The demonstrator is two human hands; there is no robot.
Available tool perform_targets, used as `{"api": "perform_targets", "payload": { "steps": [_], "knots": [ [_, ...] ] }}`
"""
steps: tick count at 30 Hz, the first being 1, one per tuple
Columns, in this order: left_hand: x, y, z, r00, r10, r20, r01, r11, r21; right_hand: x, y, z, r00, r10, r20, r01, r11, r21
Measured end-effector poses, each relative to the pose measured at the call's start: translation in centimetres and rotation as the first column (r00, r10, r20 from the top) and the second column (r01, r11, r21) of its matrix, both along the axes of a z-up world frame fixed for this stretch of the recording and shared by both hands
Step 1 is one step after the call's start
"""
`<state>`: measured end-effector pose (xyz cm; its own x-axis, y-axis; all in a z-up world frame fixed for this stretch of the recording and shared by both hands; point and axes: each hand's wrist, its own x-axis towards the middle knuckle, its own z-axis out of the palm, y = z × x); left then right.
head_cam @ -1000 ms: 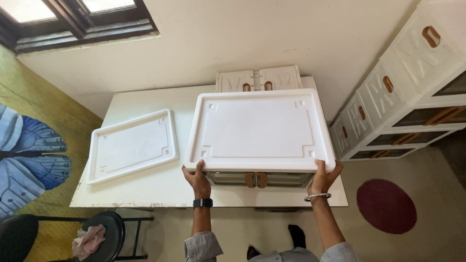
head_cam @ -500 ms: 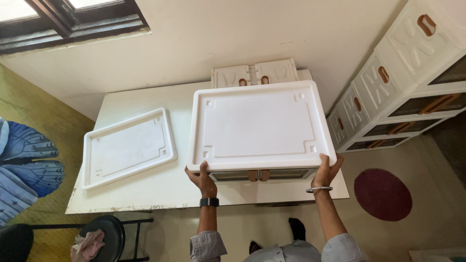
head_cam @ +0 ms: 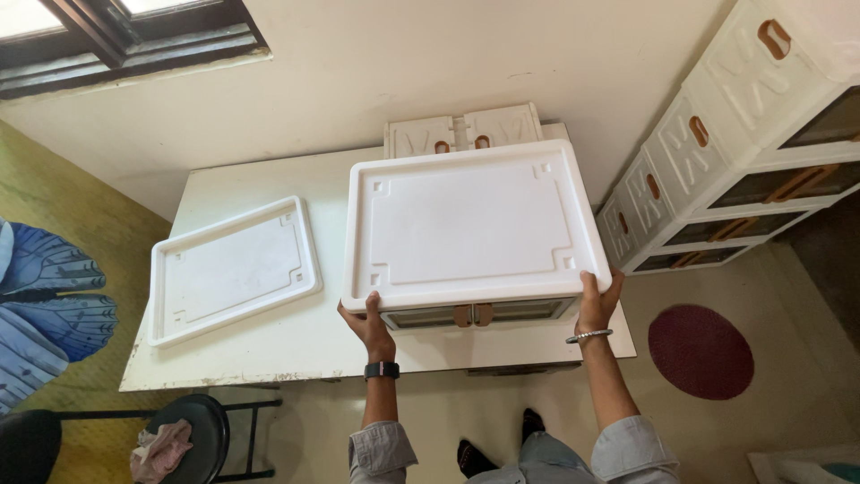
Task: The person removes two white plastic storage crates from a stack, places them on a table, and disassembles each by removing the lid and inner tray, then folding the side walls flat. The person repeats the process with a second crate.
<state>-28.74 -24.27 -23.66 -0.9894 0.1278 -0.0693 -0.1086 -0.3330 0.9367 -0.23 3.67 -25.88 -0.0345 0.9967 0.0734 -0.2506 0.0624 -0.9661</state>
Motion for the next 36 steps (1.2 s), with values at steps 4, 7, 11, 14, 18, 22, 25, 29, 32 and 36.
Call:
{"api": "perform_targets", "payload": {
  "steps": [4,7,11,14,18,22,25,29,32,36],
  "knots": [
    [-0.1,-0.1,-0.2,1.0,0.004,-0.003,-0.004,1.0,0.003,0.5,0.0,0.0,0.999,0.026,0.043,-0.027,0.999,0.031],
    [-0.1,0.1,-0.2,0.999,0.022,-0.028,-0.021,1.0,0.008,0.5,-0.2,0.5,0.996,0.044,0.074,-0.048,0.997,0.052],
    [0.3,0.2,-0.1,0.998,0.047,-0.04,-0.046,0.999,0.018,0.8,-0.9,1.9,0.989,0.044,0.139,-0.06,0.992,0.114],
    [0.2,0.2,0.4,0.998,0.05,-0.029,-0.049,0.998,0.028,0.8,-1.2,2.9,0.981,0.038,0.191,-0.059,0.993,0.105],
    [0.4,-0.1,1.0,0.997,0.037,-0.067,-0.035,0.999,0.037,1.0,-1.4,3.7,0.97,0.026,0.243,-0.055,0.992,0.114],
    [0.7,-0.4,1.8,0.999,0.017,-0.049,-0.018,1.0,-0.009,1.3,-1.2,3.6,0.965,0.035,0.261,-0.074,0.987,0.144],
    [0.5,-0.5,2.1,0.998,-0.002,-0.064,0.001,1.0,-0.014,1.4,-0.7,3.4,0.948,0.023,0.319,-0.085,0.979,0.184],
    [0.2,-0.7,2.1,0.998,-0.02,-0.068,0.016,0.998,-0.058,1.9,-0.5,3.3,0.927,0.022,0.375,-0.1,0.977,0.189],
    [-0.2,-1.0,2.0,0.996,-0.044,-0.078,0.036,0.995,-0.092,2.0,-0.5,3.3,0.921,0.012,0.39,-0.098,0.975,0.2],
    [-1.2,-1.5,2.7,0.997,-0.078,-0.018,0.072,0.97,-0.232,2.0,-0.3,3.7,0.933,0.057,0.355,-0.115,0.983,0.144]
  ]
}}
